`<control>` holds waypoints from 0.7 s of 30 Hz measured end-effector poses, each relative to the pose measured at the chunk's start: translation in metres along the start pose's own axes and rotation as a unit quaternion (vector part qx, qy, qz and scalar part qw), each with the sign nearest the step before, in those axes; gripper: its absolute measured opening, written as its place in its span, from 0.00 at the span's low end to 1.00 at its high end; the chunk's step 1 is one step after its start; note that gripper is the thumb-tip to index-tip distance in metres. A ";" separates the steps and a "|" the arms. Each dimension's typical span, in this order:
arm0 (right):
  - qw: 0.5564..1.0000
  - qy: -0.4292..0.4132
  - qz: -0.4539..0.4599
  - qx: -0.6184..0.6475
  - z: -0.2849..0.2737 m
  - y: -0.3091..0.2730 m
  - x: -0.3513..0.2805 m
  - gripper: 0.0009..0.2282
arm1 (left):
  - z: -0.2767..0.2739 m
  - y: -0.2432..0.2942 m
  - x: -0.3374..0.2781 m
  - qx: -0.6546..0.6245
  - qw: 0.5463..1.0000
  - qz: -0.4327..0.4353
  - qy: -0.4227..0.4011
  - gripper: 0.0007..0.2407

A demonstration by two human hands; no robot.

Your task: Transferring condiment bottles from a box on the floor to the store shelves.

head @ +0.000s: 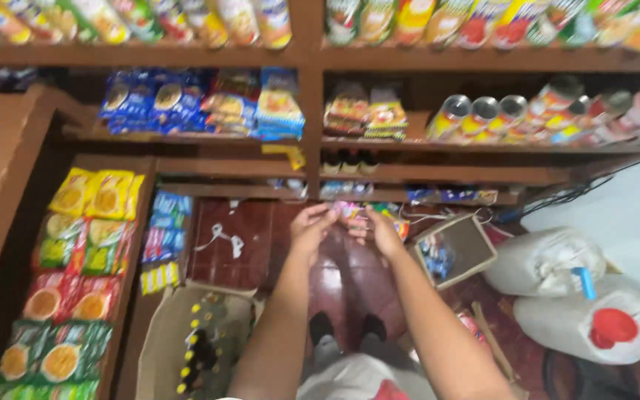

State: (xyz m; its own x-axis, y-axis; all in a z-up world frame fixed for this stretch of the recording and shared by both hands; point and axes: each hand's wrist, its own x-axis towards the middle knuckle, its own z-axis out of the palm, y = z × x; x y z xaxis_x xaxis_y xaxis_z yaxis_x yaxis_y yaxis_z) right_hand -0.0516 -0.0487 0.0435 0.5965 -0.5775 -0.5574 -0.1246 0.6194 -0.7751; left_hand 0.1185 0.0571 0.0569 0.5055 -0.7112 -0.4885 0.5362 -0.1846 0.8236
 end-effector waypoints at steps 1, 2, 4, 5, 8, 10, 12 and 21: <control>1.000 -0.003 0.007 0.001 0.012 0.002 -0.007 0.30 | -0.006 0.005 -0.007 0.001 1.000 -0.004 0.006 0.18; 0.999 0.027 0.025 0.021 0.023 0.004 -0.015 0.23 | -0.013 0.008 -0.016 0.011 1.000 -0.006 0.024 0.18; 0.997 0.052 0.052 0.037 0.044 0.011 -0.021 0.17 | -0.031 0.009 -0.027 0.019 0.998 -0.010 0.051 0.19; 0.997 0.054 0.044 0.035 0.052 0.016 -0.021 0.14 | -0.042 0.006 -0.030 -0.004 0.999 -0.003 0.042 0.19; 0.998 0.041 0.046 0.025 0.078 0.021 -0.019 0.10 | -0.071 0.010 -0.043 -0.050 0.998 0.000 0.046 0.19; 0.998 0.026 0.055 0.015 0.093 0.024 -0.013 0.09 | -0.091 0.015 -0.059 -0.076 0.995 -0.004 0.060 0.18; 0.999 -0.026 -0.014 -0.014 0.103 0.023 0.001 0.09 | -0.107 0.022 -0.073 -0.059 0.994 0.006 0.095 0.18; 0.985 -0.077 0.028 -0.153 0.202 0.020 -0.016 0.15 | -0.197 0.016 -0.108 -0.238 0.933 0.084 0.257 0.12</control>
State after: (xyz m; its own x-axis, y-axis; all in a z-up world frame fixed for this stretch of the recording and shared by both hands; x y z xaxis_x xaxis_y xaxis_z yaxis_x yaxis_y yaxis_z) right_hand 0.0970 0.0804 0.0972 0.6927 -0.4449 -0.5677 -0.3798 0.4441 -0.8115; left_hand 0.2055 0.2652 0.0660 0.8013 -0.2609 -0.5384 0.5977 0.3098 0.7395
